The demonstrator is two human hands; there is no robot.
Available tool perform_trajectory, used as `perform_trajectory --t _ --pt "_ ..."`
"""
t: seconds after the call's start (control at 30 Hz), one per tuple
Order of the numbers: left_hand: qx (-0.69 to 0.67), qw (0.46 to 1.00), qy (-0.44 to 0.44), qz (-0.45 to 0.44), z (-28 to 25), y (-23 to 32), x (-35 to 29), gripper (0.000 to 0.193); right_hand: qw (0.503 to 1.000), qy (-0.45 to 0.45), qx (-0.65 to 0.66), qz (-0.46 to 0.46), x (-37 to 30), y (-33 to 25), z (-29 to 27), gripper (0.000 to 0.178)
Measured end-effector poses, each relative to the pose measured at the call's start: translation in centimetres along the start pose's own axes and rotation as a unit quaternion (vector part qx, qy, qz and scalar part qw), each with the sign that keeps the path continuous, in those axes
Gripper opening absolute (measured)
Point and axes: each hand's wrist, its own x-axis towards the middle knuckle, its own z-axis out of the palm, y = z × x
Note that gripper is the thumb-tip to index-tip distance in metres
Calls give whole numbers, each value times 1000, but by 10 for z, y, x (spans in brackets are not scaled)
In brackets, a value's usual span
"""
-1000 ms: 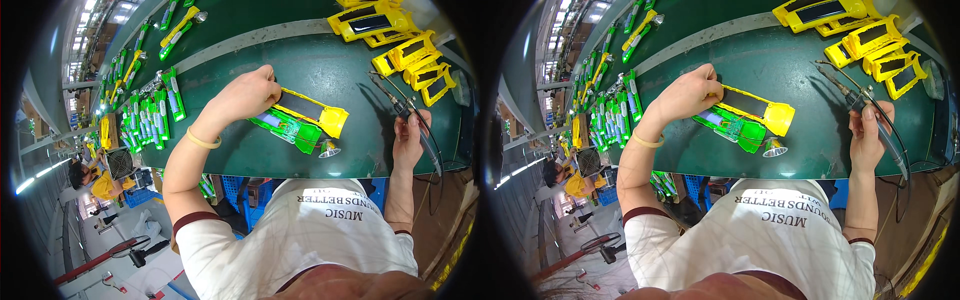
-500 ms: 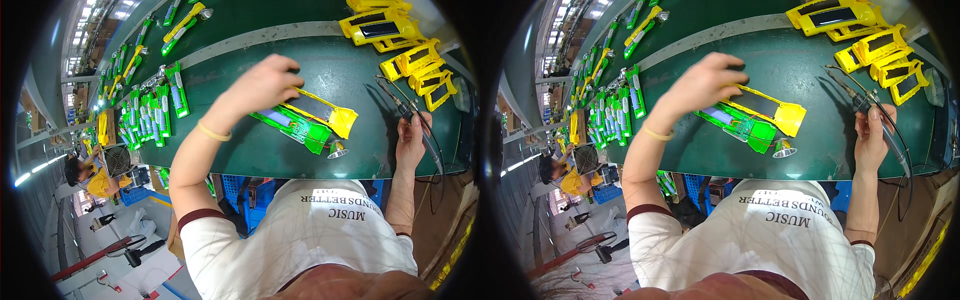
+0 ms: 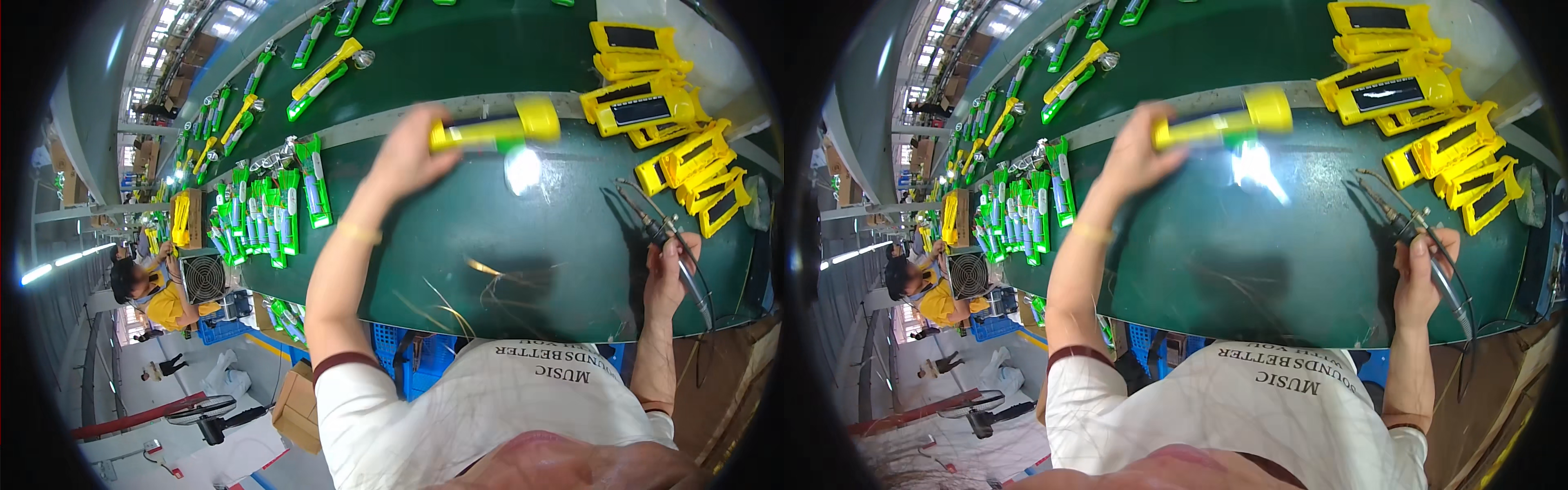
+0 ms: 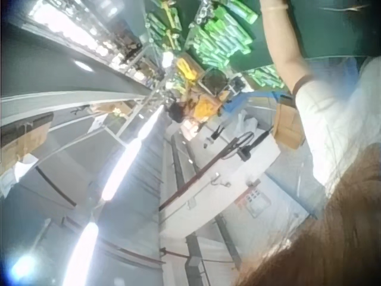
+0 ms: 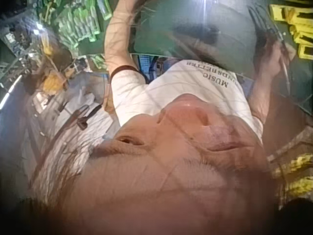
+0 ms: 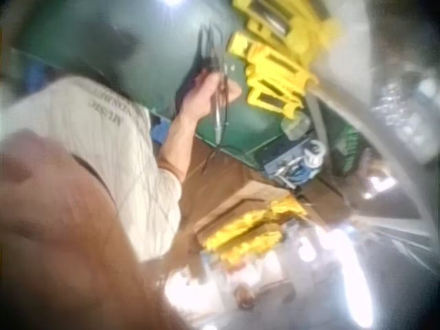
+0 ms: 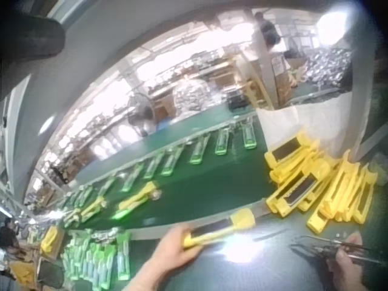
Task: The person solders wire connections to circuit boards and components inside flashlight housings using a soldering iron, fits the plastic casing pieces together by hand, and places the assembled flashlights onto the conveyor belt.
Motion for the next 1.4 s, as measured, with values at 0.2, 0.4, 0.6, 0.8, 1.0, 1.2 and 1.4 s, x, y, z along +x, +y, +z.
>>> perform_trajectory --t 0.2,0.4,0.6,0.8,1.0,1.2,1.4 --pt "16 991 14 -135 -17 -100 100 62 993 -56 -86 -52 -4 16 -3 24" --pt "88 979 45 -180 -51 -150 163 62 991 -79 -91 -55 -3 15 5 32" --pt "227 916 120 -309 6 -224 234 64 992 -61 -96 -60 -1 14 1 40" --pt "209 932 215 -202 -38 -193 176 42 993 -91 -66 -45 -1 14 7 38" --pt "23 985 127 -113 -13 -25 58 34 990 -61 -66 -112 1 14 -5 32" --pt "-21 995 -53 77 27 78 -52 26 984 -9 28 -175 -2 10 -11 26" --pt "-347 927 -7 141 -37 155 -16 22 986 59 -3 -158 -11 4 -4 27"
